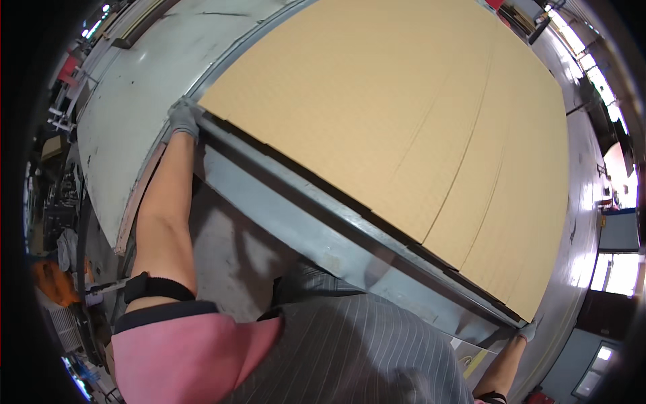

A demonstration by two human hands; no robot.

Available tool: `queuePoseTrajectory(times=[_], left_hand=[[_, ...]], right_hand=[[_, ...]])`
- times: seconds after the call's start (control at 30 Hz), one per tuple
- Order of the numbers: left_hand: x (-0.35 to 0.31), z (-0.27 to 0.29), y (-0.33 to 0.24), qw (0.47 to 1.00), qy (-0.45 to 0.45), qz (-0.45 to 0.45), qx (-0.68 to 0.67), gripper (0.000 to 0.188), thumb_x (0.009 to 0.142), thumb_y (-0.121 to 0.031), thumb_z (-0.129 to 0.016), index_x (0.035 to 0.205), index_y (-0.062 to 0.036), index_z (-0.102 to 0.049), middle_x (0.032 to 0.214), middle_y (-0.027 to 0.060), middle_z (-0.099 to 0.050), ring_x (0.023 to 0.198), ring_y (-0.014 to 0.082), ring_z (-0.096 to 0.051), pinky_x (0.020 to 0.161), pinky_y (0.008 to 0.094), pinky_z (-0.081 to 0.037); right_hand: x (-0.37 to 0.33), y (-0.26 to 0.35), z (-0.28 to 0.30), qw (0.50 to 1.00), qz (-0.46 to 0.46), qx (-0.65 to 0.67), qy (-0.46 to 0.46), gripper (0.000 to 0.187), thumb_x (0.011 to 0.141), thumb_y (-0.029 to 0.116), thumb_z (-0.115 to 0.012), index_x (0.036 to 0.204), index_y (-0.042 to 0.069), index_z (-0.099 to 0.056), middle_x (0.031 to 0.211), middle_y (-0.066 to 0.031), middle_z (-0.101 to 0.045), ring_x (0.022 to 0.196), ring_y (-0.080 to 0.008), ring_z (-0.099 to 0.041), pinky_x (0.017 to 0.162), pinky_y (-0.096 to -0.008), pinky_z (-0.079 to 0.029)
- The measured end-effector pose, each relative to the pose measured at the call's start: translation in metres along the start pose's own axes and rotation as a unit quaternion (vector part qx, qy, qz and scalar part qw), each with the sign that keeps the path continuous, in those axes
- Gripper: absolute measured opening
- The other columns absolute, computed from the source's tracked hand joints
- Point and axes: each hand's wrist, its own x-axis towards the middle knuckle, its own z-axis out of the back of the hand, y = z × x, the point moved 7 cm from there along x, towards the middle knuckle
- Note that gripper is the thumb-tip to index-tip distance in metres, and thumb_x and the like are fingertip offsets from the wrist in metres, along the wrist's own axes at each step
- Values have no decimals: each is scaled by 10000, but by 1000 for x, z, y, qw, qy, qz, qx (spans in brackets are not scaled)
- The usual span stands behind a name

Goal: Organizing and taping stacks of cardboard and edge protectors in a factory.

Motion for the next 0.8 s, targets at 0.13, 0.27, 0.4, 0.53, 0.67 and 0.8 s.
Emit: queuePoseTrajectory(times=[0.13,0.27,0.4,0.53,0.67,0.8], left_hand=[[-16,-2,-4,998,-33,-12,-60,206,905,-171,-470,1076,-58,-450,799,73,-558,674,174,-558,556,317,-474],[-24,-16,-9,999,29,25,-33,221,886,-171,-491,1079,-66,-469,822,83,-558,676,177,-554,583,313,-474],[-11,25,-34,999,-32,-29,15,233,876,-172,-511,1040,-9,-542,892,124,-598,807,218,-587,748,338,-490],[-5,17,-68,981,4,-107,159,331,895,-252,-477,989,42,-595,946,158,-632,855,245,-612,783,357,-492],[94,8,-21,929,47,-177,322,408,895,-305,-431,997,43,-619,955,174,-658,876,271,-632,801,379,-485],[150,-5,32,914,128,-172,343,307,883,-233,-475,1080,-28,-592,971,153,-652,859,268,-617,812,376,-489]], right_hand=[[1,22,-27,998,-38,47,-25,381,907,258,-376,1153,24,-549,1100,-110,-594,995,-269,-565,898,-404,-451],[29,-18,-22,963,-130,233,27,338,867,278,-429,1063,43,-572,1084,-115,-591,995,-274,-564,892,-406,-458],[6,-31,5,944,-141,288,-76,211,811,218,-552,860,34,-642,843,-75,-616,742,-203,-575,666,-337,-488],[-23,33,-22,927,-161,339,-16,334,855,235,-506,1065,-12,-587,1003,-99,-604,890,-239,-594,785,-355,-502],[44,-7,27,962,-64,263,-47,308,835,231,-545,1007,-13,-618,923,-90,-605,831,-196,-572,753,-321,-488],[29,5,12,944,-130,289,-92,219,797,231,-592,804,13,-614,728,-61,-545,656,-208,-543,605,-346,-475]])
